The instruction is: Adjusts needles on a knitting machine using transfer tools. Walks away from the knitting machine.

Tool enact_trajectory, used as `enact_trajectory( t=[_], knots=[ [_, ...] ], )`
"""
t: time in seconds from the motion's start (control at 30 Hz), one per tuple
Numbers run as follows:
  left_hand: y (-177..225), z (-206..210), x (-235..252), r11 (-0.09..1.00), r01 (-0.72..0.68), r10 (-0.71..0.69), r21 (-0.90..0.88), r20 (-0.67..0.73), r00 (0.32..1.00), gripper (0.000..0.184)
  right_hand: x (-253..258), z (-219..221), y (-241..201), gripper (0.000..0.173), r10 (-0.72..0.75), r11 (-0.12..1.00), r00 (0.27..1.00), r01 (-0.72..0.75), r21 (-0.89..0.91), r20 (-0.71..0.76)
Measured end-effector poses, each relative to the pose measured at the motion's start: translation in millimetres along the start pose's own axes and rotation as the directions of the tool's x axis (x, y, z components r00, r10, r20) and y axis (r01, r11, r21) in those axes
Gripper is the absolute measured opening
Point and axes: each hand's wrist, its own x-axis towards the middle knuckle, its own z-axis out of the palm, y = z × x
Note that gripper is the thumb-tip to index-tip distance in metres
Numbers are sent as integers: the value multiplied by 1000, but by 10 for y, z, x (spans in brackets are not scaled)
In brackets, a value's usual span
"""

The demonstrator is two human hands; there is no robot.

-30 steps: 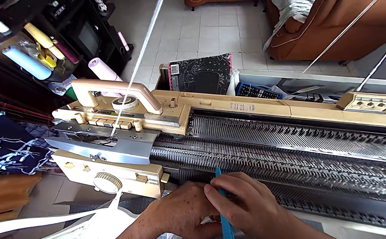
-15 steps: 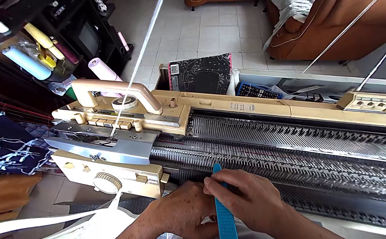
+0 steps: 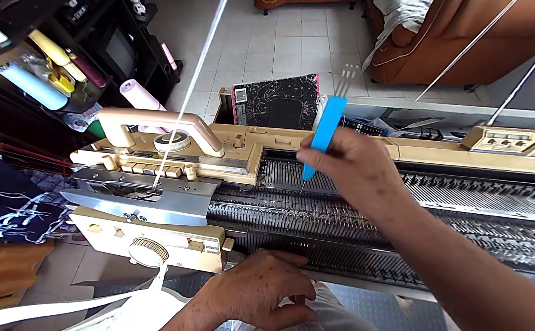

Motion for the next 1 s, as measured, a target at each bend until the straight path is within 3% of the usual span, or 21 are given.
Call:
enact_trajectory(
  t=[0.07, 0.13, 0.2, 0.27, 0.33, 0.47, 0.83, 1.0],
  knots=[
    [-5, -7, 3, 1000, -1, 1, -1, 5, 1000, 25, 231, -105, 36, 29, 88, 995, 989, -82, -48, 117],
    [-7, -15, 0, 1000, -1, 1, -13, 12, 1000, 25, 342, -211, 52, 31, 108, 983, 954, -59, -176, 280],
    [-10, -24, -2, 1000, -5, 5, -17, 23, 1000, 24, 357, -306, 37, 30, 128, 961, 887, 0, -276, 445],
    [-14, -22, -2, 1000, -10, 10, -13, 19, 1000, 24, 343, -325, 31, 24, 196, 952, 827, -30, -306, 526],
    [-16, -20, 0, 1000, -12, 12, -12, 14, 1000, 24, 352, -274, 88, 16, 250, 948, 808, -93, -303, 534],
    [-19, -12, 4, 1000, -18, 18, 9, 6, 1000, 25, 377, -163, 153, 9, 262, 923, 861, -91, -375, 436],
    [-8, 70, -3, 994, 0, 5, 110, -52, 999, 34, 333, -121, 206, 11, 226, 918, 890, -59, -392, 397],
    [14, 13, -39, 998, -28, 32, 60, -75, 997, 27, 295, -232, 350, 26, -5, 975, 905, 99, -198, 426]
  ],
)
